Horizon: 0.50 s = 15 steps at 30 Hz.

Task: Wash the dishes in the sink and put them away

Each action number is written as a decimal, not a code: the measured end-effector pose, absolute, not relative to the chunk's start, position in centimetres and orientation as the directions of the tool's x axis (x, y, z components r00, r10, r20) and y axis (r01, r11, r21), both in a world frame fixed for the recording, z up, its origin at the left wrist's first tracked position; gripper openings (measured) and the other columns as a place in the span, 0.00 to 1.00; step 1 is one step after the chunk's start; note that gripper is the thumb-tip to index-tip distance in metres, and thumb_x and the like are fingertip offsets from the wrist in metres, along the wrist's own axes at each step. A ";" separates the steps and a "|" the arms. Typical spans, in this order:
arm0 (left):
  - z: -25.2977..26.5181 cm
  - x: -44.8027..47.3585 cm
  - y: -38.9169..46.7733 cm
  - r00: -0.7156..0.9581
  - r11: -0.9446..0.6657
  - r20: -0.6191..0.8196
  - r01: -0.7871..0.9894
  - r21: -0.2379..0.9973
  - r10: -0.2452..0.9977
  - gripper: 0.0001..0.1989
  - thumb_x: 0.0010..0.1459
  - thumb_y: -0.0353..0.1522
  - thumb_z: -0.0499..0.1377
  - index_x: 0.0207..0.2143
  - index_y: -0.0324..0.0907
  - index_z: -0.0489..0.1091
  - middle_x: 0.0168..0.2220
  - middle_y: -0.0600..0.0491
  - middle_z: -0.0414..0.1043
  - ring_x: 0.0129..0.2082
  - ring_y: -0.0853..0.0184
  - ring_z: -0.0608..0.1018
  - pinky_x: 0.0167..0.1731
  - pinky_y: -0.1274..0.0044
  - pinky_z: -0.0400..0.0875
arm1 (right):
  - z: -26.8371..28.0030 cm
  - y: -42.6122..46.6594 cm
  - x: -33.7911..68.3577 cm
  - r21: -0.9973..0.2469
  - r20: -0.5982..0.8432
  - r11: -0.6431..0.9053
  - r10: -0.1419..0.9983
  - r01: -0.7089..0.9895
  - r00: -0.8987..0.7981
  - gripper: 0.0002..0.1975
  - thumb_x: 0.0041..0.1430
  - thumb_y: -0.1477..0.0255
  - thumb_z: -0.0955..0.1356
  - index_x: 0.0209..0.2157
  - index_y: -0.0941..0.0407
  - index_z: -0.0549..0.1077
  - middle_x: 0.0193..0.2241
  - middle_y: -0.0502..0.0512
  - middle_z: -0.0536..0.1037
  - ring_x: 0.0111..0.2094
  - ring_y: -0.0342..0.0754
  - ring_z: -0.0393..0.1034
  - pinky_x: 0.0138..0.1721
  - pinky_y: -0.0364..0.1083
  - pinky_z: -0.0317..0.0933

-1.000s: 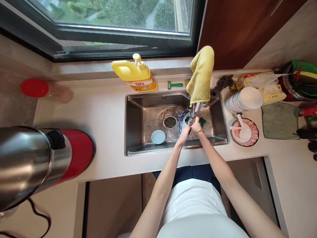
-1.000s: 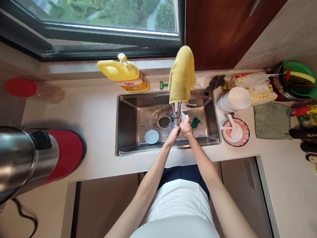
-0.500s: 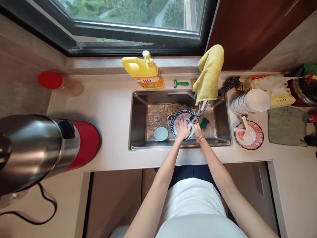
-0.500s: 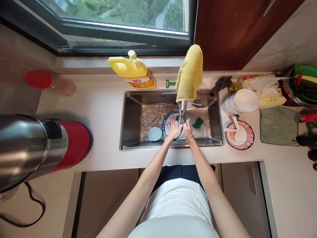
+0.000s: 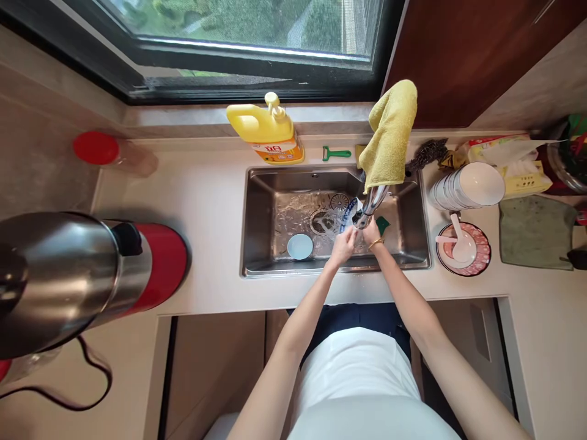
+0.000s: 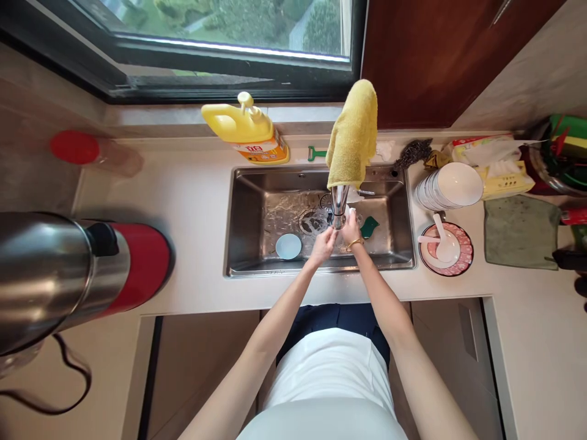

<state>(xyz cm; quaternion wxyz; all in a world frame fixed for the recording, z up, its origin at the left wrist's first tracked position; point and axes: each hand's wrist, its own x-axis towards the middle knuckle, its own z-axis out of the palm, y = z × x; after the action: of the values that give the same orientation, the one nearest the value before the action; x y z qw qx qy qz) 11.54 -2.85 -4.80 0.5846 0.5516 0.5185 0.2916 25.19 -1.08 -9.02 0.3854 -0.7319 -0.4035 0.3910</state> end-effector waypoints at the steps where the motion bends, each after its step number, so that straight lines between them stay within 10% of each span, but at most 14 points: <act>1: -4.6 11.6 -2.2 0.247 0.269 -0.296 0.139 0.953 0.923 0.19 0.60 0.48 0.61 0.32 0.40 0.75 0.25 0.52 0.71 0.29 0.65 0.72 0.34 0.77 0.65 | -8.8 -1.6 24.4 -0.868 -0.223 -0.352 0.906 0.350 0.359 0.20 0.60 0.61 0.66 0.49 0.58 0.74 0.47 0.64 0.78 0.54 0.60 0.70 0.59 0.61 0.61; 8: -3.8 12.2 0.0 0.245 0.551 -0.495 -0.315 0.772 0.834 0.18 0.48 0.44 0.70 0.28 0.39 0.72 0.25 0.56 0.71 0.28 0.71 0.69 0.31 0.80 0.64 | -7.5 -6.2 22.7 -0.795 0.048 0.020 0.998 0.607 0.030 0.23 0.70 0.64 0.56 0.57 0.55 0.74 0.57 0.62 0.73 0.65 0.57 0.59 0.69 0.62 0.47; 15: -2.9 15.5 -0.3 0.160 0.664 -0.664 -0.392 0.637 0.731 0.13 0.47 0.38 0.69 0.25 0.39 0.71 0.22 0.56 0.70 0.26 0.71 0.71 0.31 0.79 0.66 | -7.9 -5.2 23.0 -0.693 0.047 -0.091 0.984 0.715 0.171 0.25 0.71 0.63 0.56 0.59 0.57 0.72 0.63 0.62 0.66 0.71 0.57 0.44 0.70 0.63 0.40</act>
<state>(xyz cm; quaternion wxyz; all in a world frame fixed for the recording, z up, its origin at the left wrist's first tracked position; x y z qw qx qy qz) 15.46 -0.34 -2.94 0.7443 0.1608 0.5272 0.3771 23.05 -5.23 -7.90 0.3001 -0.7038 -0.6036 0.2241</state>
